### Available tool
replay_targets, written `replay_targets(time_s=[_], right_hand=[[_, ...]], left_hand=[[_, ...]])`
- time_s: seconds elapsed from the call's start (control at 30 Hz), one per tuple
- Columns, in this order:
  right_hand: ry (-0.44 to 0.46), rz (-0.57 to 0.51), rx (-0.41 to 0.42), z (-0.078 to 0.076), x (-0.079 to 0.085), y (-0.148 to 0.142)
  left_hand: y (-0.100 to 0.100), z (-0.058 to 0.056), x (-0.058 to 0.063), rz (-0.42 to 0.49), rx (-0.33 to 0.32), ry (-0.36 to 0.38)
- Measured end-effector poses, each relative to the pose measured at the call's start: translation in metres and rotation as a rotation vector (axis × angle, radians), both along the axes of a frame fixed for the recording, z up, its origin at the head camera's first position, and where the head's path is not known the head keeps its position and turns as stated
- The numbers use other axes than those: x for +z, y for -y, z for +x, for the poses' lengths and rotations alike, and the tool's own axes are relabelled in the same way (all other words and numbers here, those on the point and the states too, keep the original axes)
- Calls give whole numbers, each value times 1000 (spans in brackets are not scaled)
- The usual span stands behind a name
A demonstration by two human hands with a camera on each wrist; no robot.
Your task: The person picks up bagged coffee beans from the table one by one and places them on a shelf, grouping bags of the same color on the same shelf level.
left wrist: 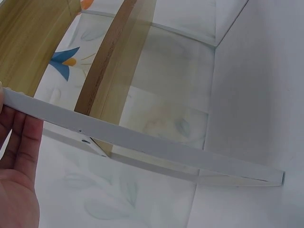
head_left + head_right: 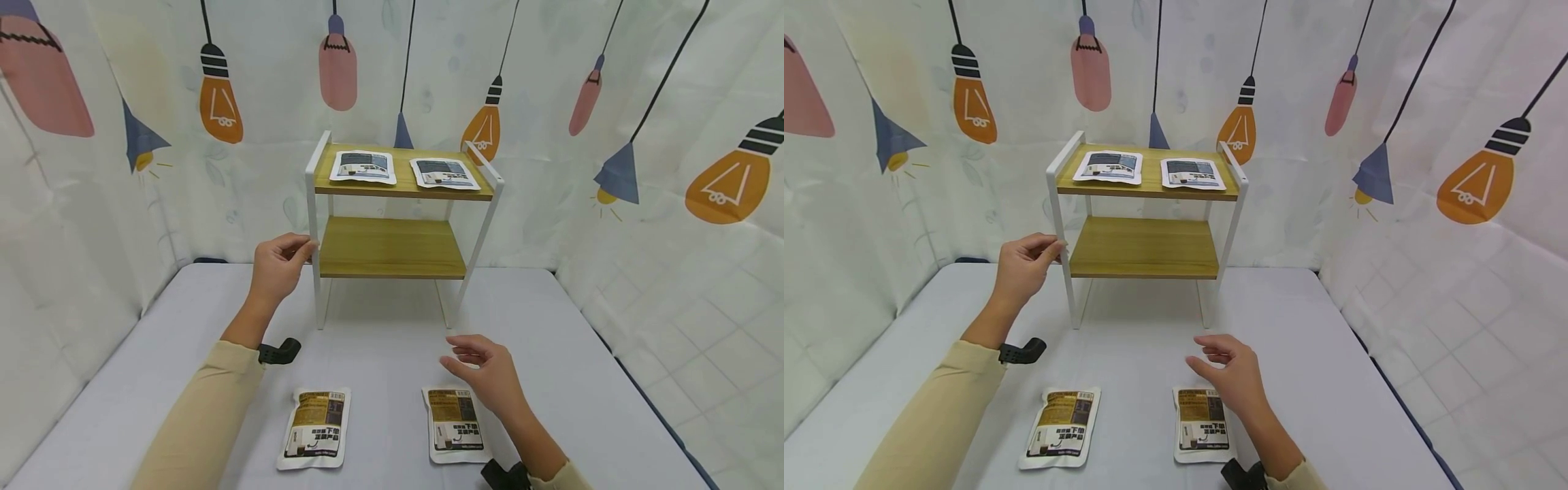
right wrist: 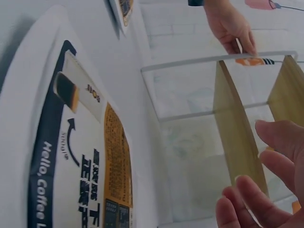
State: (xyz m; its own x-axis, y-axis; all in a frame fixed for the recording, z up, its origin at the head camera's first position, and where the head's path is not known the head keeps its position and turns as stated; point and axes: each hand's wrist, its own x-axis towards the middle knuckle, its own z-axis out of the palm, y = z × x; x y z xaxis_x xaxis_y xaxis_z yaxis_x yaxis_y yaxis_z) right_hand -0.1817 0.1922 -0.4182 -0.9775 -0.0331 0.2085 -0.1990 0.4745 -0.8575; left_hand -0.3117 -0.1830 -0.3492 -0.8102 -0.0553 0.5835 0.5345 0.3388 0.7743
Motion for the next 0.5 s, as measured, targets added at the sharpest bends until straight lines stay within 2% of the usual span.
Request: replay_targets(time_s=[0.27, 0.5], right_hand=[[80, 51, -34, 12, -13, -7], [165, 145, -61, 21, -22, -12]], left_hand=[[-2, 2, 1, 0, 4, 14], [-9, 19, 17, -11, 3, 7]])
